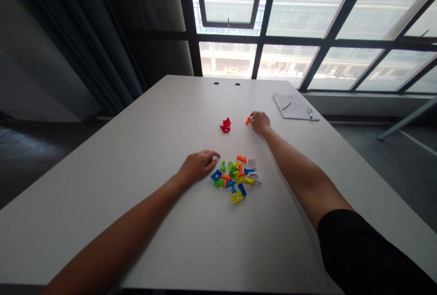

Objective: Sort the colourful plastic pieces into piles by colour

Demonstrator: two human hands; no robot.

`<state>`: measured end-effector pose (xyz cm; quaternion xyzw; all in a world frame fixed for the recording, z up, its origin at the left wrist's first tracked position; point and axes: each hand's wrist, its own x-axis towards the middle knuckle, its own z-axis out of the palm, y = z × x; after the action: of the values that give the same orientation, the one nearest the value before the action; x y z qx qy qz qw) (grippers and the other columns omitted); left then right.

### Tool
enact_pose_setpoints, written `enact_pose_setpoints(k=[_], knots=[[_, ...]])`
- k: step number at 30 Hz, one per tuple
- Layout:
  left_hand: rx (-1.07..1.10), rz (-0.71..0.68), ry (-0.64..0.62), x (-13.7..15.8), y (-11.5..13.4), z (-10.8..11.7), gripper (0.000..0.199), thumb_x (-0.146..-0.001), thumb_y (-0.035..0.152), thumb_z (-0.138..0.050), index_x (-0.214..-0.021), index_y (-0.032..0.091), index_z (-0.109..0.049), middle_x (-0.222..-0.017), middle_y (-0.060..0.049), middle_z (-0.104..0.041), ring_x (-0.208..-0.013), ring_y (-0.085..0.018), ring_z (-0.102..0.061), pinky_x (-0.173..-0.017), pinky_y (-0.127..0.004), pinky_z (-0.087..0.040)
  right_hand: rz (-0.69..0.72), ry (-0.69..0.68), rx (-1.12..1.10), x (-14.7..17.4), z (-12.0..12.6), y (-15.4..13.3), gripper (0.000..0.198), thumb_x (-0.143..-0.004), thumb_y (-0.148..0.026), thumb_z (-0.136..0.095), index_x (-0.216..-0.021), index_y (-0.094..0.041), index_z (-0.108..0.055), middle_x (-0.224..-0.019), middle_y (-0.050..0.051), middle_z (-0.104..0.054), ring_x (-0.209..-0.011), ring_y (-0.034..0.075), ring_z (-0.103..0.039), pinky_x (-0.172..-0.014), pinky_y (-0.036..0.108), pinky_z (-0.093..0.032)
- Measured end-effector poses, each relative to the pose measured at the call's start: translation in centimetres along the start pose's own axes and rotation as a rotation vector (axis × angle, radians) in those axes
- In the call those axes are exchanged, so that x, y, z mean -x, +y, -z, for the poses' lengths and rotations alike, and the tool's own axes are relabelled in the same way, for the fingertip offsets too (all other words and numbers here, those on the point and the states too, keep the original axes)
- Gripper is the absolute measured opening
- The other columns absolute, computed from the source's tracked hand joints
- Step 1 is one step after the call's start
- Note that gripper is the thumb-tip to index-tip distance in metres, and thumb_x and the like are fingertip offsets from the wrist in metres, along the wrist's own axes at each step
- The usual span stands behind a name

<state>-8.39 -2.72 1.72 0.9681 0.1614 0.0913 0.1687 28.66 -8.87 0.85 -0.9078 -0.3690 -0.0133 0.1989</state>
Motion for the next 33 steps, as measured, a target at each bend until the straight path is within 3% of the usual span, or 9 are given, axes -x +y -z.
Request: enact_pose_setpoints(k=[5, 10, 14, 21, 28, 33], knots=[[0.001, 0.002, 0.006, 0.0, 0.0, -0.1, 0.031, -0.101, 0.040, -0.049, -0.119, 0.032, -0.073, -0.099, 0.000, -0.074, -0.080, -0.018, -0.067, -0.071, -0.029, -0.047, 0.131, 0.055, -0.037, 2.8, 0.9, -1.0, 0.025, -0.098, -0.025, -0.058, -0.111, -0.021, -0.079, -0.115, 0.010, -0.078, -0.102, 0.023, -0.069, -0.088, 0.030, -0.051], [-0.013, -0.009, 0.007, 0.0, 0.0, -0.1, 0.032, -0.101, 0.040, -0.048, -0.120, 0.032, -0.073, -0.099, -0.001, -0.073, -0.079, -0.018, -0.066, -0.070, -0.029, -0.046, 0.445, -0.068, -0.128, 7.8, 3.0, -2.5, 0.020, -0.093, -0.020, -0.062, -0.100, -0.021, -0.080, -0.101, 0.005, -0.079, -0.091, 0.020, -0.069, -0.085, 0.029, -0.049], [-0.030, -0.014, 0.021, 0.0, 0.0, -0.1, 0.032, -0.101, 0.039, -0.049, -0.120, 0.032, -0.072, -0.101, 0.000, -0.073, -0.080, -0.018, -0.066, -0.069, -0.029, -0.045, 0.577, -0.137, -0.214, 12.4, 4.7, -2.5, 0.015, -0.092, -0.022, -0.065, -0.094, -0.021, -0.080, -0.091, 0.003, -0.077, -0.077, 0.017, -0.066, -0.077, 0.028, -0.047], [-0.050, -0.010, 0.029, 0.0, 0.1, -0.3, 0.032, -0.101, 0.040, -0.048, -0.120, 0.032, -0.073, -0.102, 0.000, -0.074, -0.079, -0.018, -0.066, -0.068, -0.029, -0.045, 0.623, -0.297, -0.215, 17.4, 5.1, -1.1, 0.020, -0.094, -0.032, -0.070, -0.108, -0.021, -0.079, -0.105, 0.008, -0.076, -0.083, 0.018, -0.069, -0.078, 0.029, -0.049], [-0.044, -0.006, 0.032, 0.0, 0.1, -0.3, 0.032, -0.101, 0.041, -0.048, -0.120, 0.032, -0.073, -0.097, 0.000, -0.073, -0.080, -0.018, -0.066, -0.069, -0.029, -0.043, 0.552, -0.431, -0.139, 17.4, 5.3, -1.5, 0.014, -0.088, -0.023, -0.072, -0.100, -0.021, -0.080, -0.096, 0.004, -0.078, -0.083, 0.018, -0.070, -0.074, 0.026, -0.047], [-0.046, -0.009, 0.031, -0.1, 0.0, -0.3, 0.032, -0.101, 0.041, -0.048, -0.120, 0.032, -0.073, -0.097, 0.000, -0.073, -0.079, -0.017, -0.066, -0.068, -0.029, -0.043, 0.459, -0.365, -0.206, 16.6, 5.7, -1.4, 0.014, -0.091, -0.026, -0.071, -0.100, -0.022, -0.081, -0.093, 0.003, -0.080, -0.081, 0.017, -0.072, -0.073, 0.026, -0.048]])
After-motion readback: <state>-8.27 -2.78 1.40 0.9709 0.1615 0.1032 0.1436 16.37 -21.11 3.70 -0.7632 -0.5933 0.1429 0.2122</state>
